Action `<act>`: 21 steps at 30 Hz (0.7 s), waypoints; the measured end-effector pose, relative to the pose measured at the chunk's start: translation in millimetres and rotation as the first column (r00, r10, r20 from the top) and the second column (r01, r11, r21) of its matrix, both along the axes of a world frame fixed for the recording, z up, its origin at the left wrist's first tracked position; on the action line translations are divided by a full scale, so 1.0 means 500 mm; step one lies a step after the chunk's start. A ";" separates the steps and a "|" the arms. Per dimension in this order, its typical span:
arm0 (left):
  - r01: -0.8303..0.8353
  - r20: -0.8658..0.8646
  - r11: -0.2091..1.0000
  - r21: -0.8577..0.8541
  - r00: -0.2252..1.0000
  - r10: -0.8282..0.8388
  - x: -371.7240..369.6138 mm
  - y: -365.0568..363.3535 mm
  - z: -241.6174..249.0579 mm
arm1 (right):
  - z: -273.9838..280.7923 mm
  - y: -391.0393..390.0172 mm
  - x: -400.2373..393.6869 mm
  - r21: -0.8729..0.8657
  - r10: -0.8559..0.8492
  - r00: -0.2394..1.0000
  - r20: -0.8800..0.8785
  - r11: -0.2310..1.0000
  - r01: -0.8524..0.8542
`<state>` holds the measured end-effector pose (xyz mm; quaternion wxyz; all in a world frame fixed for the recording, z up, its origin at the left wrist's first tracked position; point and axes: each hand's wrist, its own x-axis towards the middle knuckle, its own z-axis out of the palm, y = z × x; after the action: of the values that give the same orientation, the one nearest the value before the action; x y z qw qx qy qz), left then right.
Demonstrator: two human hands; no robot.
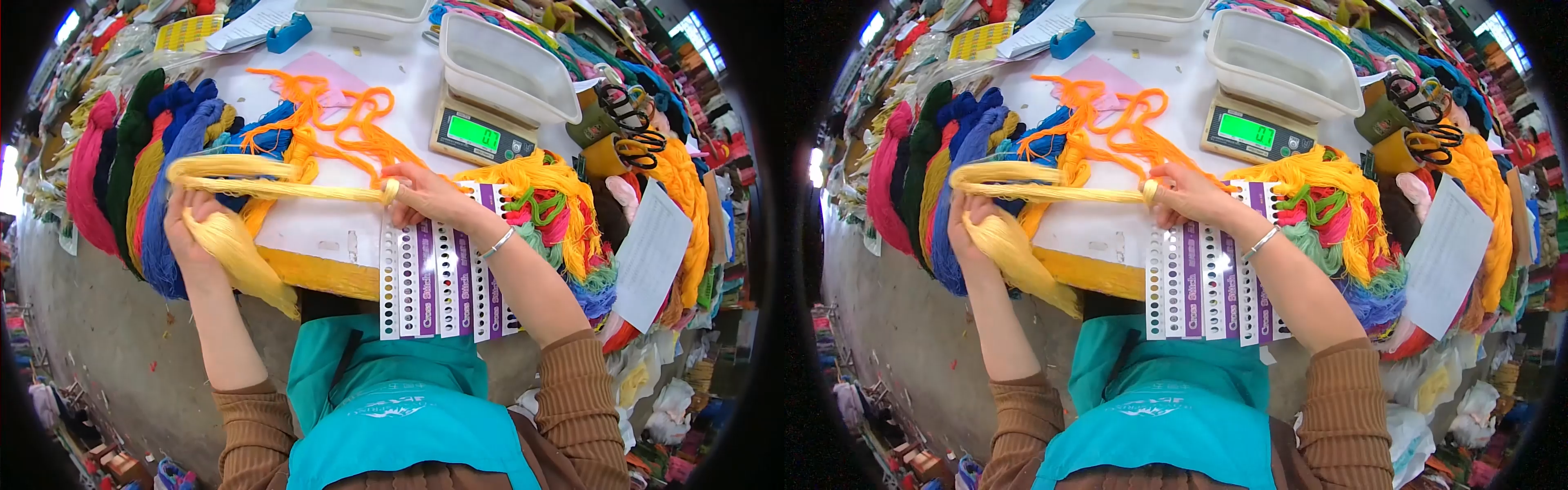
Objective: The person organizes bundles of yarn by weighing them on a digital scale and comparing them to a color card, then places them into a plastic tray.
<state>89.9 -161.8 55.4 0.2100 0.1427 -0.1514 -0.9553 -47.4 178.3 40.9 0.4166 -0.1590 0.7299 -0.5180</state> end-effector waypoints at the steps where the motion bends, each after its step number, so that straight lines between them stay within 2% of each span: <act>1: 0.089 -0.100 0.996 0.015 0.991 -0.087 -0.001 -0.017 -0.006 | -0.006 0.001 0.003 0.001 -0.004 1.000 -0.001 1.000 0.004; 3: 0.094 0.230 0.975 -0.204 0.972 -0.046 -0.013 0.005 0.000 | -0.018 -0.005 0.009 0.044 -0.017 0.995 -0.093 0.999 0.021; 4: 0.102 0.339 0.976 -0.191 0.940 -0.032 -0.018 0.044 0.019 | -0.022 -0.006 0.012 0.043 -0.009 0.995 -0.095 0.999 0.013; 6: 0.070 0.364 0.948 -0.309 0.930 0.050 -0.022 0.080 0.002 | -0.027 -0.003 0.024 0.114 0.051 0.925 -0.376 0.993 -0.008; 7: 0.007 0.370 0.910 -0.414 0.915 0.161 -0.021 0.127 0.026 | -0.019 -0.004 0.037 0.092 -0.004 0.865 -0.502 0.994 0.058; 8: 0.021 0.362 0.876 -0.482 0.915 0.177 -0.027 0.149 0.009 | -0.020 -0.003 0.041 0.095 -0.003 0.866 -0.501 0.994 0.058; 9: 0.034 0.353 0.837 -0.546 0.915 0.194 -0.031 0.168 -0.011 | -0.022 -0.002 0.044 0.064 -0.011 0.778 -0.628 0.996 0.067; 10: 0.151 0.381 0.791 -0.593 0.918 0.110 -0.028 0.192 -0.014 | -0.025 -0.003 0.045 0.033 -0.022 0.672 -0.740 0.997 0.068; 11: 0.227 0.401 0.694 -0.683 0.911 0.097 -0.035 0.215 -0.027 | -0.029 -0.004 0.045 0.035 -0.018 0.672 -0.740 0.997 0.066; 12: 0.299 0.422 0.580 -0.758 0.902 0.086 -0.041 0.229 -0.051 | -0.036 -0.006 0.045 0.090 0.044 0.562 -0.826 0.994 0.055; 13: 0.334 0.380 0.315 -0.889 0.919 0.099 -0.045 0.225 -0.079 | -0.040 -0.008 0.044 0.146 0.109 0.438 -0.892 0.988 0.052; 15: 0.317 0.312 -0.071 -0.946 0.947 0.077 -0.051 0.228 -0.115 | -0.046 -0.014 0.040 0.201 0.161 0.462 -0.872 0.979 0.038; 16: 0.296 0.287 -0.166 -0.941 0.955 0.073 -0.052 0.231 -0.124 | -0.048 -0.017 0.039 0.255 0.211 0.488 -0.847 0.967 0.025; 17: 0.298 0.290 -0.167 -0.940 0.954 0.073 -0.048 0.230 -0.132 | -0.050 -0.017 0.038 0.254 0.210 0.491 -0.846 0.967 0.024; 19: 0.373 0.373 -0.294 -0.880 0.926 0.058 -0.039 0.240 -0.117 | -0.049 -0.022 0.036 0.279 0.226 0.511 -0.829 0.960 0.029; 20: 0.254 0.256 -0.312 -0.915 0.966 0.036 -0.045 0.243 -0.120 | -0.051 -0.024 0.032 0.278 0.226 0.514 -0.827 0.960 0.025; 21: 0.258 0.259 -0.314 -0.914 0.965 0.039 -0.051 0.239 -0.127 | -0.053 -0.026 0.027 0.271 0.226 0.524 -0.821 0.962 0.011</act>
<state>64.2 -42.5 -8.1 0.1320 -0.0128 -0.8896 -0.4371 -34.1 165.3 14.6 0.0584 -0.3826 0.8859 -0.2558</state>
